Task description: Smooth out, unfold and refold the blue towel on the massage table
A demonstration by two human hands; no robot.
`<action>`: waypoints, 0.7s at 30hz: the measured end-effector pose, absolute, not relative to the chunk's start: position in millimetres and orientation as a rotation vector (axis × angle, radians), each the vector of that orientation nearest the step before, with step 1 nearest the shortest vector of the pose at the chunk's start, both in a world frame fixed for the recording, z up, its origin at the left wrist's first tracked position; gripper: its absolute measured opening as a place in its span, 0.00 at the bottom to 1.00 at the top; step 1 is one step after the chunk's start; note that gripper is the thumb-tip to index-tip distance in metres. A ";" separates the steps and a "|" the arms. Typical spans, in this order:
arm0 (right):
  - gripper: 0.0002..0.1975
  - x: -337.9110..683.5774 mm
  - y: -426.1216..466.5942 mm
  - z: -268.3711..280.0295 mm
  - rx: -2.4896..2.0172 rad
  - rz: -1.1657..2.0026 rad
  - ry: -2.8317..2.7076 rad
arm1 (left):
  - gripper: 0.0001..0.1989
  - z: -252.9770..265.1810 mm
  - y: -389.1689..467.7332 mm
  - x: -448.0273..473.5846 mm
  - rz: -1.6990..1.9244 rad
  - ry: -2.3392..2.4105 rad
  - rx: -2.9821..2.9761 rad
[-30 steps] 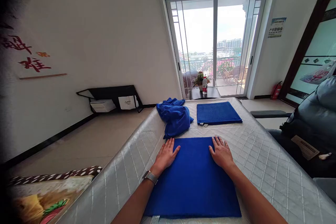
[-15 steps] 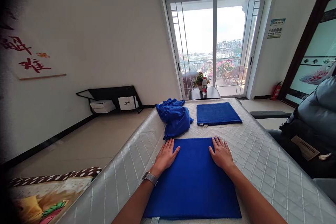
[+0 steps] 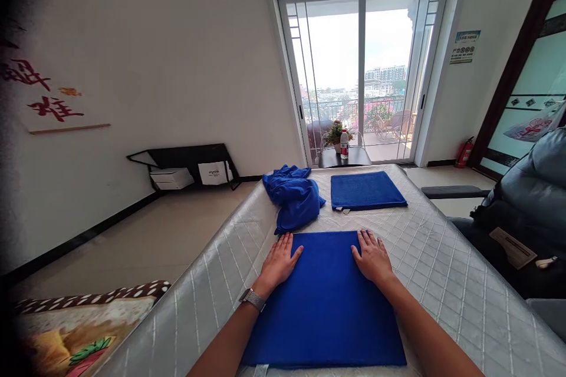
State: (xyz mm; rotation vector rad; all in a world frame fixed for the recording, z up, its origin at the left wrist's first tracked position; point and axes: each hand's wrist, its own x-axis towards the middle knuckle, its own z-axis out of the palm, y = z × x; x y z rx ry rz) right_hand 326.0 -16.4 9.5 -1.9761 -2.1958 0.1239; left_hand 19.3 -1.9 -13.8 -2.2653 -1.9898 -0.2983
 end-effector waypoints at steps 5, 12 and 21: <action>0.34 326.0 -16.5 9.9 -1.979 0.117 -2.192 | 0.39 -14.5 -1.0 20.9 -0.311 -2.018 -2.237; 0.35 326.0 -15.3 7.2 -1.989 0.126 -2.191 | 0.37 -16.6 -1.9 18.8 -0.317 -1.954 -2.276; 0.36 325.6 -16.1 8.8 -1.997 0.122 -2.189 | 0.39 -15.3 -1.3 20.8 -0.311 -2.004 -2.250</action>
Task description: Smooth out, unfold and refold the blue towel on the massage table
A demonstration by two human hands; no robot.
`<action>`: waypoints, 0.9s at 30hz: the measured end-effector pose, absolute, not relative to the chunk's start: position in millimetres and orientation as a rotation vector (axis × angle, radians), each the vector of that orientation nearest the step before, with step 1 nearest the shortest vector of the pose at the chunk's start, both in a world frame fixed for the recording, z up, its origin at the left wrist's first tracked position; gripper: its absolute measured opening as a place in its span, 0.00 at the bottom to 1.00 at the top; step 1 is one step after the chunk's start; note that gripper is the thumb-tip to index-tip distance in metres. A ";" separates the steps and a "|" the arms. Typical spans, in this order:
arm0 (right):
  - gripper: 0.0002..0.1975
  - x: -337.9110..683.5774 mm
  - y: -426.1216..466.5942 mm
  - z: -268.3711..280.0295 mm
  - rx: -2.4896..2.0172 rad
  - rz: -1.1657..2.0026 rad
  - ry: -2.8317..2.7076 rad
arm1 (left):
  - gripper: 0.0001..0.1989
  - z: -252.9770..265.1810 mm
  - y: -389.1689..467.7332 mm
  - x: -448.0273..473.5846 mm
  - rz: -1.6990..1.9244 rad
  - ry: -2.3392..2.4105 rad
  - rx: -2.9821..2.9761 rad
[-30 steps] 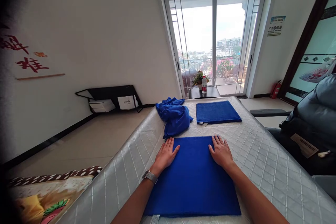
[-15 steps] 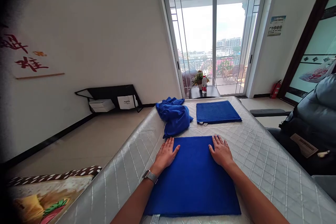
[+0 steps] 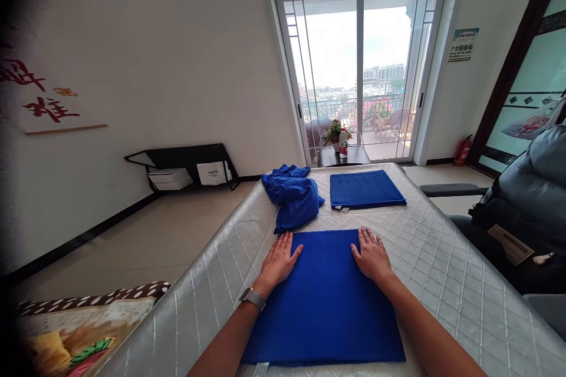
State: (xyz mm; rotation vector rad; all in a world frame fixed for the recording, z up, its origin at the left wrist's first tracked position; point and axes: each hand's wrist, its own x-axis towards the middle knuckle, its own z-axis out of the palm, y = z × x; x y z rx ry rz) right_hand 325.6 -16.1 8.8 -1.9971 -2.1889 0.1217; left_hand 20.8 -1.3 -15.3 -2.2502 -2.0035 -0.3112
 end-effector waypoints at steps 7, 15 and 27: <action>0.36 325.9 -15.1 6.6 -1.991 0.126 -2.179 | 0.39 -13.5 -2.6 20.2 -0.308 -1.993 -2.267; 0.37 326.2 -14.6 6.8 -1.998 0.131 -2.176 | 0.39 -9.7 -4.2 22.8 -0.270 -2.022 -2.257; 0.37 326.1 -15.2 7.3 -1.995 0.122 -2.179 | 0.39 -11.9 -3.1 21.4 -0.301 -1.991 -2.264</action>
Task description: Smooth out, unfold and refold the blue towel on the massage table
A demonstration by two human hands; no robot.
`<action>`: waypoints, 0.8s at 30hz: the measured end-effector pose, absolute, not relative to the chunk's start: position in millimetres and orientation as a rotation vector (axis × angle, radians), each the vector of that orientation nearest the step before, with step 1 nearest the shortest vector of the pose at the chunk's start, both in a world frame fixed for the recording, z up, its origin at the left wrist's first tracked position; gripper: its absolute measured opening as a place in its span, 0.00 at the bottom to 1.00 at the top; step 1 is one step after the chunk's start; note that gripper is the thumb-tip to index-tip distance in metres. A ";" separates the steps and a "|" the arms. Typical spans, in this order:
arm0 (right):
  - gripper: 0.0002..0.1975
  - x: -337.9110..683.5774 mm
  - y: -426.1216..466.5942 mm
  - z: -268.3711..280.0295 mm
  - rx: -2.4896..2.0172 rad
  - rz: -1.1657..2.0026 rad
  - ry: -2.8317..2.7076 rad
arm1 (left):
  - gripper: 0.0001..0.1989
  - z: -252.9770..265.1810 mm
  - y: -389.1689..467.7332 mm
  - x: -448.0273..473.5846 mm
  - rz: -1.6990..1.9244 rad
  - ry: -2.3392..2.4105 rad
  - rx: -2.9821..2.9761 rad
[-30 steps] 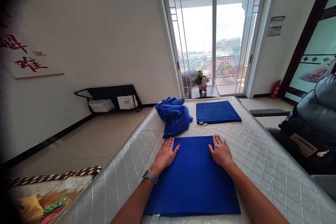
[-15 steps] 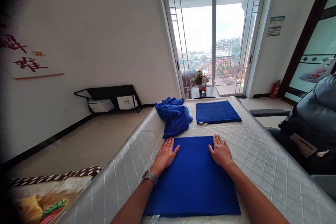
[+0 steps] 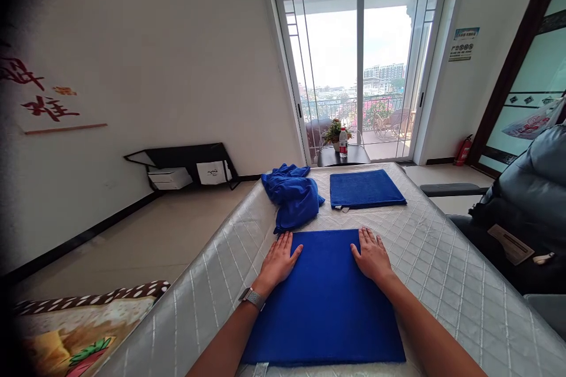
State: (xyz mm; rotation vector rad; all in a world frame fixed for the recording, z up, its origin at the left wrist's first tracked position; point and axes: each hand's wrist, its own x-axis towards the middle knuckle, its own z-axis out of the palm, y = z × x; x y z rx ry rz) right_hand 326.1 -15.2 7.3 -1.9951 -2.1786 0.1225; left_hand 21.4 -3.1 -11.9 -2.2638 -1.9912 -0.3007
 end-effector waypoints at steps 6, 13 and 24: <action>0.36 325.9 -14.4 6.5 -2.002 0.121 -2.179 | 0.39 -13.7 -2.2 21.1 -0.306 -2.005 -2.255; 0.36 326.1 -15.5 8.4 -1.993 0.148 -2.177 | 0.39 -11.3 -3.9 21.3 -0.285 -1.989 -2.270; 0.36 325.9 -14.6 7.4 -1.996 0.130 -2.181 | 0.39 -11.2 -3.6 21.3 -0.271 -1.986 -2.262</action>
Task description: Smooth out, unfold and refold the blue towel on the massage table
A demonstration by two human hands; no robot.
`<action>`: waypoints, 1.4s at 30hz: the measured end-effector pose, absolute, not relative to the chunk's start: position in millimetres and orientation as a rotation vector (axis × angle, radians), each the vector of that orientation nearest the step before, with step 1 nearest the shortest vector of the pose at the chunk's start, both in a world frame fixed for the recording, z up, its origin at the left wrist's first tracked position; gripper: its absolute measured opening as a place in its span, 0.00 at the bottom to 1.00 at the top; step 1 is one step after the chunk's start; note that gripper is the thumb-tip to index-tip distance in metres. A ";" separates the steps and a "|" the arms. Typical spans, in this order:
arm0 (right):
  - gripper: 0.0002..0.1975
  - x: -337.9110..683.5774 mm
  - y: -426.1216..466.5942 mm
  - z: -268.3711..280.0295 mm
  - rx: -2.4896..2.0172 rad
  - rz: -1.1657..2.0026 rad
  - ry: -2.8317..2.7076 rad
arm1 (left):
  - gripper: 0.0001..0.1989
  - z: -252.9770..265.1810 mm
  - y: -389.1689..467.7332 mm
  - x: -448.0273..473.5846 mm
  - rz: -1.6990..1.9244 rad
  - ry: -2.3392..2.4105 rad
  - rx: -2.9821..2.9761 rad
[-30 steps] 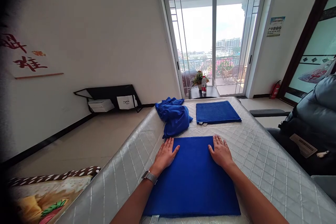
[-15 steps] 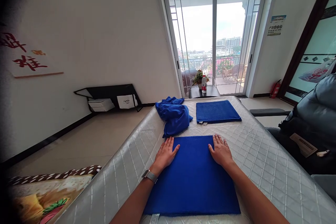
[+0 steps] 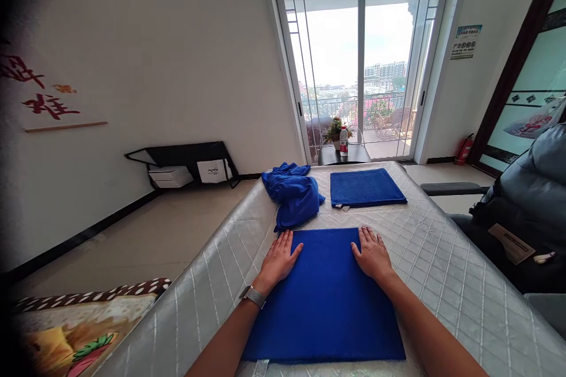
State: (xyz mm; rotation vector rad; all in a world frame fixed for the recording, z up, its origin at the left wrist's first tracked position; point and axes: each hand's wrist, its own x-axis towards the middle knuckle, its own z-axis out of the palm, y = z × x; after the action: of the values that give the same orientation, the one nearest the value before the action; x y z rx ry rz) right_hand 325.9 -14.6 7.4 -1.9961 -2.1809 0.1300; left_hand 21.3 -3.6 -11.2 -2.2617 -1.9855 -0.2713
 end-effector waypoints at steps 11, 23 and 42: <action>0.36 326.0 -13.7 5.8 -1.998 0.106 -2.184 | 0.39 -12.7 -3.2 20.6 -0.276 -1.989 -2.259; 0.36 326.1 -15.5 7.5 -1.978 0.121 -2.179 | 0.39 -7.0 -5.1 23.2 -0.257 -2.032 -2.265; 0.36 325.6 -15.1 8.0 -1.996 0.125 -2.186 | 0.38 -8.0 -4.8 23.1 -0.257 -2.020 -2.262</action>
State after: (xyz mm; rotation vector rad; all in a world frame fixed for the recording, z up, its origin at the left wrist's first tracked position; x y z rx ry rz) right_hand 325.6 -15.1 8.0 -1.9958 -2.1859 0.1249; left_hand 23.1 -4.8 -8.0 -2.2624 -2.0199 -0.2568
